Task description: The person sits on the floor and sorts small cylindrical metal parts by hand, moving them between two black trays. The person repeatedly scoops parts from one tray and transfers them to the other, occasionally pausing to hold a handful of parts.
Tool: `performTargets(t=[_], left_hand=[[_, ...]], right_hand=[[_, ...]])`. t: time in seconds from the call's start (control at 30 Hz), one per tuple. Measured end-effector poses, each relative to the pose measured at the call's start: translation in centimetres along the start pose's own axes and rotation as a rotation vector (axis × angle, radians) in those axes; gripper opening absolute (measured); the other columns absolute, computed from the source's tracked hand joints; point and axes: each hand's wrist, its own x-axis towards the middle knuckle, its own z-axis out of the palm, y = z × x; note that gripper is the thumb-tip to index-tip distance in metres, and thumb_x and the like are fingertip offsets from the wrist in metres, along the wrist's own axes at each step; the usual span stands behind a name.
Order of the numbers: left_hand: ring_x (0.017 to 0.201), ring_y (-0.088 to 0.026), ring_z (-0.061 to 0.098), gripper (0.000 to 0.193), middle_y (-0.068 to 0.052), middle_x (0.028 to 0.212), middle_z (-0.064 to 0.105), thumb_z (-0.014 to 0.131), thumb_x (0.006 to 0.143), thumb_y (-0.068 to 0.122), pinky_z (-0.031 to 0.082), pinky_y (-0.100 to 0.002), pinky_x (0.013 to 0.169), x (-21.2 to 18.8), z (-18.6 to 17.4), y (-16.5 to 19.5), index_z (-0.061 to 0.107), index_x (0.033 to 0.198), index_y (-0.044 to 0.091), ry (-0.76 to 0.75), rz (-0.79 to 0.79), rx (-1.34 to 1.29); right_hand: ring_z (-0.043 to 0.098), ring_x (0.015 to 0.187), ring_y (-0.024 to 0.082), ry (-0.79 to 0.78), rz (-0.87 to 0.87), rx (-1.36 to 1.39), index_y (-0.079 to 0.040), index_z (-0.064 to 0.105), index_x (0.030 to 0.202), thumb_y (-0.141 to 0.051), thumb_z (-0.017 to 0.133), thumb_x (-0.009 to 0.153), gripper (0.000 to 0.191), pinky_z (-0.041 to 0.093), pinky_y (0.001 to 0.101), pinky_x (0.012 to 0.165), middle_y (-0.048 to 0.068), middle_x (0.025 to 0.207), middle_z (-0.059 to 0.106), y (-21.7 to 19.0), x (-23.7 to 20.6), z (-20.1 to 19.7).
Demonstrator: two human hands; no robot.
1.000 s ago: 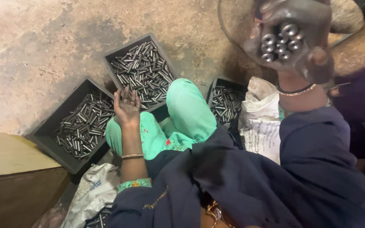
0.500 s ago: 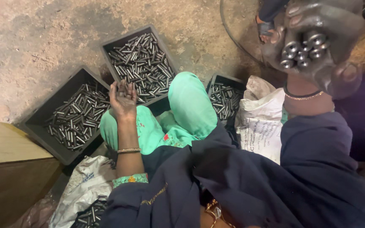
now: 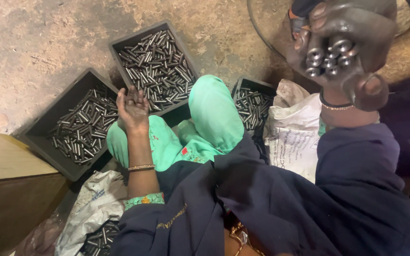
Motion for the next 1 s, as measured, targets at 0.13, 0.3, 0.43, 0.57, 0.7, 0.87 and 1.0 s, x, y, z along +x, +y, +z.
performTargets(t=[0.13,0.3,0.43,0.57,0.7,0.87,1.0], left_hand=[[0.109,-0.020,0.065,0.051,0.001,0.120,0.066,0.074,0.088,0.044,0.050,-0.035,0.093,-0.2,-0.2,0.1,0.054,0.130,0.024,-0.013,-0.006,-0.021],[0.105,-0.020,0.067,0.045,0.001,0.118,0.067,0.075,0.091,0.043,0.051,-0.036,0.091,-0.2,-0.5,0.3,0.057,0.127,0.023,-0.001,-0.015,-0.035],[0.106,-0.020,0.067,0.043,0.000,0.119,0.067,0.076,0.092,0.043,0.053,-0.036,0.093,0.0,-1.0,0.5,0.060,0.127,0.023,-0.017,0.004,-0.030],[0.106,-0.020,0.067,0.043,0.002,0.121,0.067,0.075,0.090,0.044,0.053,-0.037,0.093,0.0,-1.5,0.7,0.059,0.126,0.025,-0.009,-0.009,-0.047],[0.106,-0.020,0.067,0.044,0.002,0.122,0.066,0.075,0.091,0.044,0.053,-0.036,0.090,-0.3,-1.5,1.0,0.058,0.127,0.025,-0.014,0.014,-0.026],[0.106,-0.020,0.067,0.046,0.000,0.122,0.066,0.076,0.090,0.043,0.054,-0.035,0.088,-0.7,-1.0,1.4,0.056,0.126,0.024,0.006,0.023,-0.011],[0.105,-0.020,0.067,0.046,0.000,0.121,0.065,0.076,0.089,0.044,0.054,-0.035,0.088,-1.0,-0.7,1.7,0.057,0.126,0.022,0.019,0.041,-0.003]], right_hand=[[0.068,0.087,0.021,0.018,0.009,-0.037,0.017,0.049,0.114,-0.055,0.052,0.096,0.074,0.060,0.0300,0.071,0.027,0.109,0.057,0.1,-0.1,0.1],[0.068,0.090,0.021,0.025,0.026,-0.048,0.017,0.049,0.116,-0.055,0.052,0.096,0.074,0.060,0.0298,0.074,0.027,0.111,0.057,-0.3,-0.3,0.0],[0.067,0.092,0.021,0.045,0.031,-0.063,0.017,0.049,0.117,-0.055,0.053,0.097,0.074,0.060,0.0296,0.075,0.027,0.112,0.057,-0.8,-0.5,-0.4],[0.067,0.094,0.022,0.063,0.045,-0.047,0.017,0.049,0.118,-0.055,0.053,0.097,0.075,0.060,0.0294,0.077,0.027,0.113,0.057,-1.2,-0.8,-0.8],[0.067,0.096,0.022,0.068,0.052,-0.036,0.016,0.049,0.120,-0.055,0.054,0.097,0.075,0.060,0.0291,0.078,0.027,0.115,0.057,-1.4,-1.2,-1.1],[0.066,0.099,0.022,0.057,0.067,-0.006,0.016,0.049,0.121,-0.054,0.054,0.097,0.075,0.060,0.0289,0.081,0.027,0.116,0.057,-1.0,-1.7,-1.2],[0.066,0.102,0.023,0.057,0.080,0.013,0.016,0.048,0.123,-0.054,0.054,0.097,0.075,0.059,0.0287,0.082,0.027,0.118,0.057,-0.5,-1.9,-1.1]])
